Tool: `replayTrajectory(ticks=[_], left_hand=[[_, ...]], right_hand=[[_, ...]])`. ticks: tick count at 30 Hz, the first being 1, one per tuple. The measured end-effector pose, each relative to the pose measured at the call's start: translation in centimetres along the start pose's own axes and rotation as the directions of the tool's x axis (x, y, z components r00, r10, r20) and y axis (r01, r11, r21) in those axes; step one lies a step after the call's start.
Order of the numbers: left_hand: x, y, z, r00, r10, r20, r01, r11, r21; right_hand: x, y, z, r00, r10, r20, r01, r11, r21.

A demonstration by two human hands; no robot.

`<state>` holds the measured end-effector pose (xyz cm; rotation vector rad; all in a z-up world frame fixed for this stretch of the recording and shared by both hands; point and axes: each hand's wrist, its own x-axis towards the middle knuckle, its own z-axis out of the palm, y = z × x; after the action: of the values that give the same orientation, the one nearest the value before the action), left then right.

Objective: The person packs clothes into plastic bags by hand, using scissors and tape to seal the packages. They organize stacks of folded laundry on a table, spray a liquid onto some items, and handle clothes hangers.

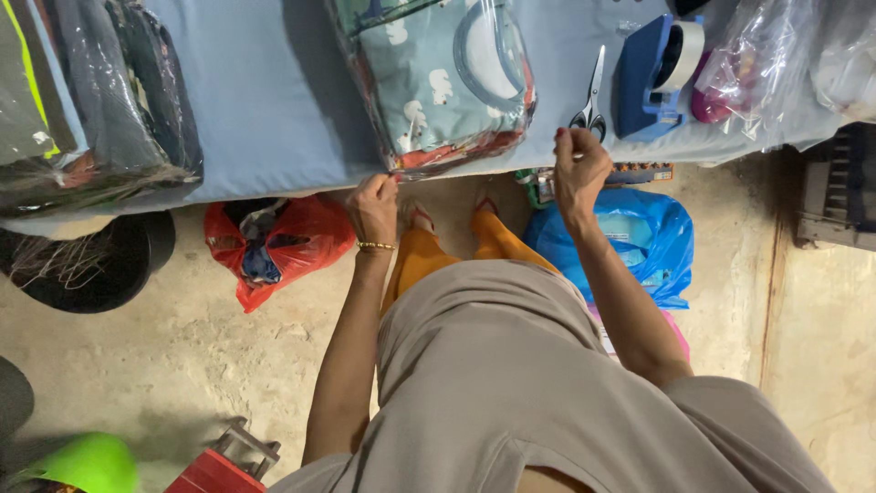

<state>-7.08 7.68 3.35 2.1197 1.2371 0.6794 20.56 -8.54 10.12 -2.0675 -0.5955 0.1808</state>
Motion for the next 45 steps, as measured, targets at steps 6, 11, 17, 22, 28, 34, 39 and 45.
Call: replayTrajectory(ticks=[6, 11, 17, 22, 28, 34, 39, 45], left_hand=[[2.3, -2.8, -2.1, 0.984, -0.041, -0.174, 0.036, 0.999, -0.032], [4.4, -3.7, -3.7, 0.965, -0.131, -0.229, 0.148, 0.987, 0.057], [4.9, -4.9, -3.7, 0.953, -0.052, -0.297, 0.125, 0.965, 0.231], [3.7, -7.1, -1.5, 0.879, -0.326, -0.349, 0.332, 0.942, -0.044], [-0.6, -9.4, 3.8, 0.506, -0.863, 0.014, 0.533, 0.300, -0.791], [-4.5, 1.9, 6.9, 0.484, -0.433, 0.760, 0.864, 0.100, -0.494], [-2.4, 5.2, 9.5, 0.559, -0.382, 0.736, 0.822, 0.141, -0.552], [-3.8, 2.1, 12.3, 0.640, -0.466, 0.611, 0.763, 0.291, -0.577]], right_hand=[[3.6, 6.5, -0.3, 0.970, -0.202, 0.133, 0.242, 0.845, -0.478], [5.1, 11.5, 0.6, 0.967, -0.162, 0.197, 0.247, 0.792, -0.558], [5.2, 14.0, 0.6, 0.966, -0.164, 0.202, 0.256, 0.734, -0.629], [7.2, 15.6, 0.3, 0.952, -0.176, 0.251, 0.296, 0.741, -0.603], [8.5, 10.6, -2.3, 0.650, 0.335, 0.682, -0.603, 0.774, 0.194], [6.6, 3.2, -4.7, 0.460, 0.167, 0.872, -0.623, 0.760, 0.183], [6.2, 3.1, -5.9, 0.143, -0.147, 0.979, -0.493, 0.847, 0.199], [5.7, 5.0, -4.8, -0.102, 0.069, 0.992, -0.322, 0.942, -0.099]])
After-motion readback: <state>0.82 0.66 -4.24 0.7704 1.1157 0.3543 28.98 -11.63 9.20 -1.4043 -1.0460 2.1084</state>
